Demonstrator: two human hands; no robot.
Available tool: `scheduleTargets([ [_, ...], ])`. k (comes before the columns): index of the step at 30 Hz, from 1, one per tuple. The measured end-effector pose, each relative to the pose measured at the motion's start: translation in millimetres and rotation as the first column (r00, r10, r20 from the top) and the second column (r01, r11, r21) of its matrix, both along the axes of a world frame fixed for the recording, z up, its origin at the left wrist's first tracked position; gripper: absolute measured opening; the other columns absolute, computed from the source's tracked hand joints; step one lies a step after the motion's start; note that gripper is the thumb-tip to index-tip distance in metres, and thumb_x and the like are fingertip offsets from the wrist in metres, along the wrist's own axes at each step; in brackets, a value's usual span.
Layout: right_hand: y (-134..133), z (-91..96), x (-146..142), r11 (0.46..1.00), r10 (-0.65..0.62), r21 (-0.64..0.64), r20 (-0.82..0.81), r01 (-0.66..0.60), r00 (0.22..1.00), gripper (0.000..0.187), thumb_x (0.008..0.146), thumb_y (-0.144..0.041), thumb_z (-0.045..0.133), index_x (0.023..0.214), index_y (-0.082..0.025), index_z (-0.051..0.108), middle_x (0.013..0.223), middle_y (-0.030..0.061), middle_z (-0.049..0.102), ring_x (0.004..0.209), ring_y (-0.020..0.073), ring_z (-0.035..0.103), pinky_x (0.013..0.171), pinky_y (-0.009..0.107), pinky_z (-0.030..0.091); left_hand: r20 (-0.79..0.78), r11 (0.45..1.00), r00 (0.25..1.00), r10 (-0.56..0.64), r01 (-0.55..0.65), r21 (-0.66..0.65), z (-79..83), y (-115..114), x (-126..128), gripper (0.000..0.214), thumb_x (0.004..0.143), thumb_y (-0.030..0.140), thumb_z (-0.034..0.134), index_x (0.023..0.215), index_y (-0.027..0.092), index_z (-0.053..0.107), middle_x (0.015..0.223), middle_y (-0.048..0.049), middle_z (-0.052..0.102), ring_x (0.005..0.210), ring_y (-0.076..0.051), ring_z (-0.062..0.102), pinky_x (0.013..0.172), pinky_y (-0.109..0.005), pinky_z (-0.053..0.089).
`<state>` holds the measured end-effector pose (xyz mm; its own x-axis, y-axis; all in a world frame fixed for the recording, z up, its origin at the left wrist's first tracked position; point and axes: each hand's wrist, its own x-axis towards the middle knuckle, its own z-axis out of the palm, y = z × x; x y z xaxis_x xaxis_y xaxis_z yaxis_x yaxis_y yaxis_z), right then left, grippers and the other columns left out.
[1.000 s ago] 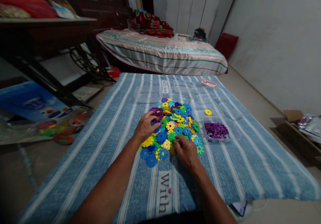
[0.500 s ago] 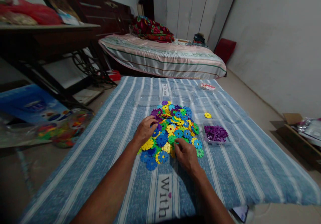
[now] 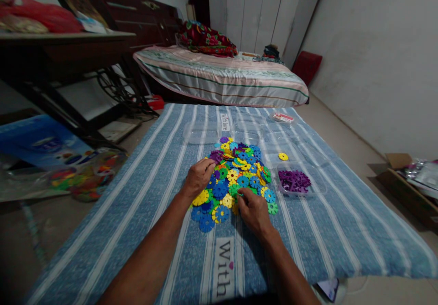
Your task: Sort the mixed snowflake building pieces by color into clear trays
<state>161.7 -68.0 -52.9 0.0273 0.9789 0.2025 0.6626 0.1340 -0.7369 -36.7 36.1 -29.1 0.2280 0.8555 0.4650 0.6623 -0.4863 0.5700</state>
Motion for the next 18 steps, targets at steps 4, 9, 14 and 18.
scheduleTargets([
  [4, -1, 1.0, 0, 1.0, -0.007, -0.005, 0.0, 0.007, 1.0, 0.032, 0.087, -0.039, 0.047, 0.091, -0.017, 0.07, 0.062, 0.0001, 0.063, 0.053, 0.0132, 0.053, 0.055, 0.024, 0.038, 0.057, 0.998, 0.998, 0.024, -0.02, -0.065, 8.5, -6, 3, 0.024, 0.09, 0.027, 0.043, 0.08, 0.02, 0.064, 0.075, -0.0027, 0.063, 0.073, -0.015, 0.059, 0.072, -0.025, 0.045],
  [9, -2, 5.1, -1, 1.0, -0.011, -0.004, -0.068, 0.011, 0.998, 0.031, 0.086, -0.039, 0.049, 0.091, -0.018, 0.07, 0.064, 0.001, 0.065, 0.056, 0.014, 0.054, 0.056, 0.025, 0.041, 0.219, 0.983, 0.976, 0.017, 0.024, -0.184, 19.5, -12, 7, 0.027, 0.087, 0.033, 0.046, 0.07, 0.018, 0.062, 0.061, 0.0025, 0.053, 0.061, -0.012, 0.05, 0.062, -0.023, 0.04],
  [14, -1, 12.0, -2, 0.997, -0.029, -0.077, -0.241, 0.011, 0.97, 0.034, 0.085, -0.044, 0.053, 0.097, -0.016, 0.068, 0.059, -0.002, 0.057, 0.053, 0.0129, 0.052, 0.054, 0.025, 0.042, 0.414, 0.906, 0.909, -0.047, 0.213, -0.365, 20.4, -14, 11, 0.031, 0.081, 0.039, 0.054, 0.062, 0.016, 0.06, 0.055, 0.004, 0.046, 0.054, -0.01, 0.043, 0.052, -0.022, 0.033],
  [18, 3, 21.5, -7, 0.991, -0.058, -0.136, -0.47, -0.008, 0.881, 0.042, 0.081, -0.049, 0.059, 0.105, -0.014, 0.065, 0.056, -0.0043, 0.054, 0.048, 0.0111, 0.049, 0.049, 0.024, 0.042, 0.55, 0.788, 0.834, -0.042, 0.366, -0.495, 17.6, -16, 15, 0.032, 0.076, 0.044, 0.058, 0.064, 0.015, 0.059, 0.055, 0.004, 0.048, 0.051, -0.01, 0.043, 0.05, -0.022, 0.034],
])
